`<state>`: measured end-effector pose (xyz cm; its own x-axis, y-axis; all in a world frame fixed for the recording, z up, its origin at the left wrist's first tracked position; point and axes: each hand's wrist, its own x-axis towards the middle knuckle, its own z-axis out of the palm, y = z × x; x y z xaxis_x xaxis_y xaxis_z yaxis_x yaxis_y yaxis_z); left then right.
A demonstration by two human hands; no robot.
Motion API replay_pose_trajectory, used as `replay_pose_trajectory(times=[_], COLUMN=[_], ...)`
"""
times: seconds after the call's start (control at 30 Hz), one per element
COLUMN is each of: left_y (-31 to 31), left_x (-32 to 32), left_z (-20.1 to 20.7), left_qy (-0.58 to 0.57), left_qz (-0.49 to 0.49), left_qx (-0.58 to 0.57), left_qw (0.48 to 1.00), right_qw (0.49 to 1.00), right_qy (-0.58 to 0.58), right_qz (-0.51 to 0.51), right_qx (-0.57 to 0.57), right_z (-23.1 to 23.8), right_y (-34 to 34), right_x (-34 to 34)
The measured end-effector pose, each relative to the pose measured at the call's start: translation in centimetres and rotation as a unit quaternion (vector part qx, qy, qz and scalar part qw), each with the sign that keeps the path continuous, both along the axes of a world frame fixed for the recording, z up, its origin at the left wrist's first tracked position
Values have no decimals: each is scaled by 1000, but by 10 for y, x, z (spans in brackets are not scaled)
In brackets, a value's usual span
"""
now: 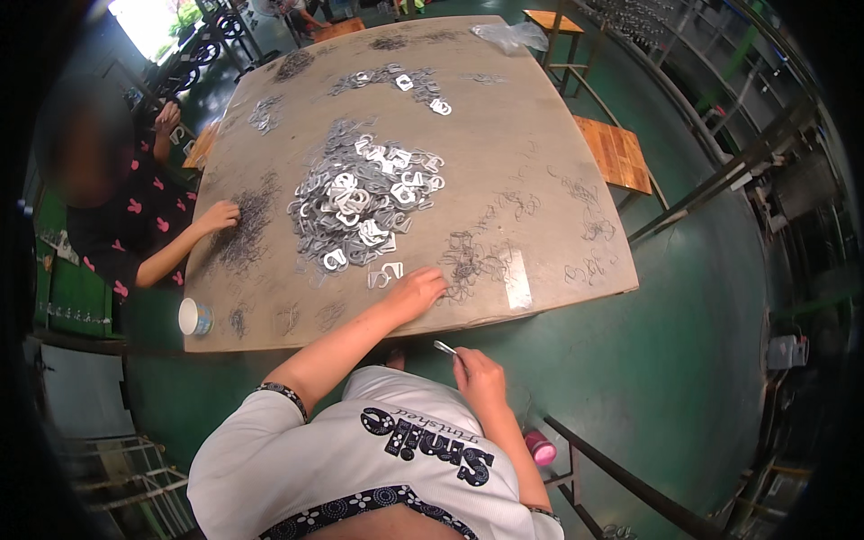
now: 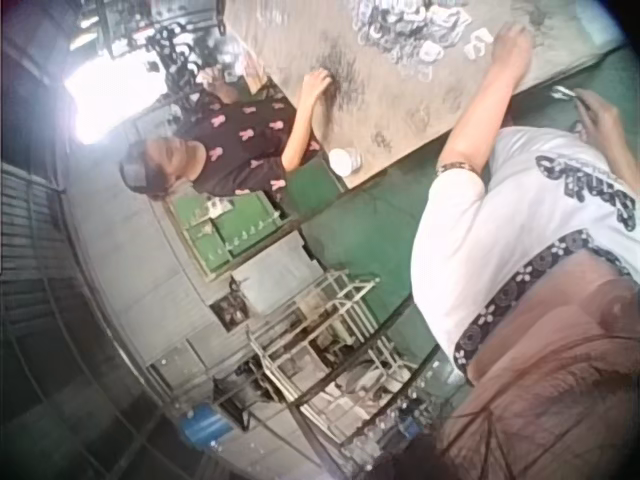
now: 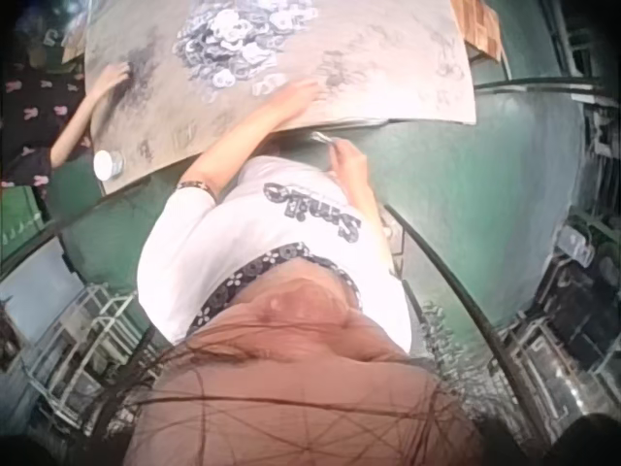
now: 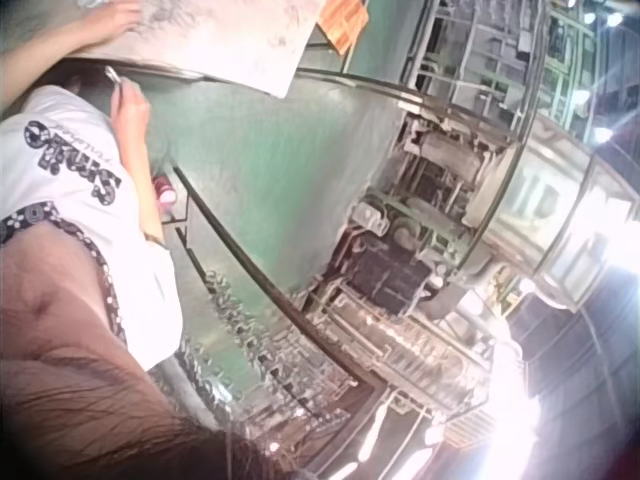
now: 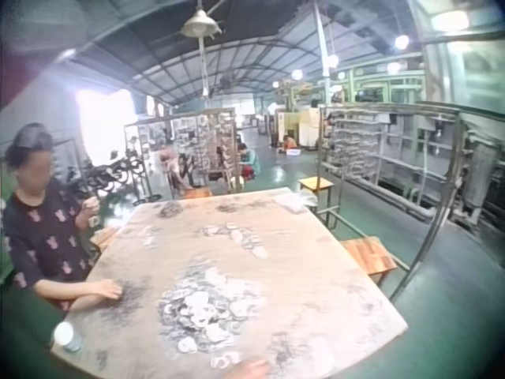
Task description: The person picks up small metal hooks from a table, sorts them, and hangs them onto a metal wire rack.
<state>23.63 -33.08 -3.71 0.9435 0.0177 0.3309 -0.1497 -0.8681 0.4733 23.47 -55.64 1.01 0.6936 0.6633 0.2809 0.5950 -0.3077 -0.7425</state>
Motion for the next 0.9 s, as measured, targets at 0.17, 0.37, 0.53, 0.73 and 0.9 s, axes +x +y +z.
replay_pose_trajectory(times=[0.17, 0.37, 0.53, 0.73, 0.9], left_y=[-2, 11, 4, -21, -15], left_x=[16, 9, 8, 20, 32], left_z=[-8, 2, -1, 5, 6], left_qy=[35, 121, 72, 61, 113], left_qz=[-4, 40, 37, 15, 10], left_qx=[66, -30, -73, 179, 228], left_qw=[997, 991, 994, 982, 967], right_qw=[1000, 998, 998, 999, 999], right_qy=[16, 60, 65, 51, 38], right_qz=[-8, -12, -6, 3, -3], right_qx=[3, -10, -10, -6, -7], right_z=[0, -1, 3, 6, 6], right_y=[1, -3, 1, 4, 4], right_x=[-1, -1, 0, 3, 5])
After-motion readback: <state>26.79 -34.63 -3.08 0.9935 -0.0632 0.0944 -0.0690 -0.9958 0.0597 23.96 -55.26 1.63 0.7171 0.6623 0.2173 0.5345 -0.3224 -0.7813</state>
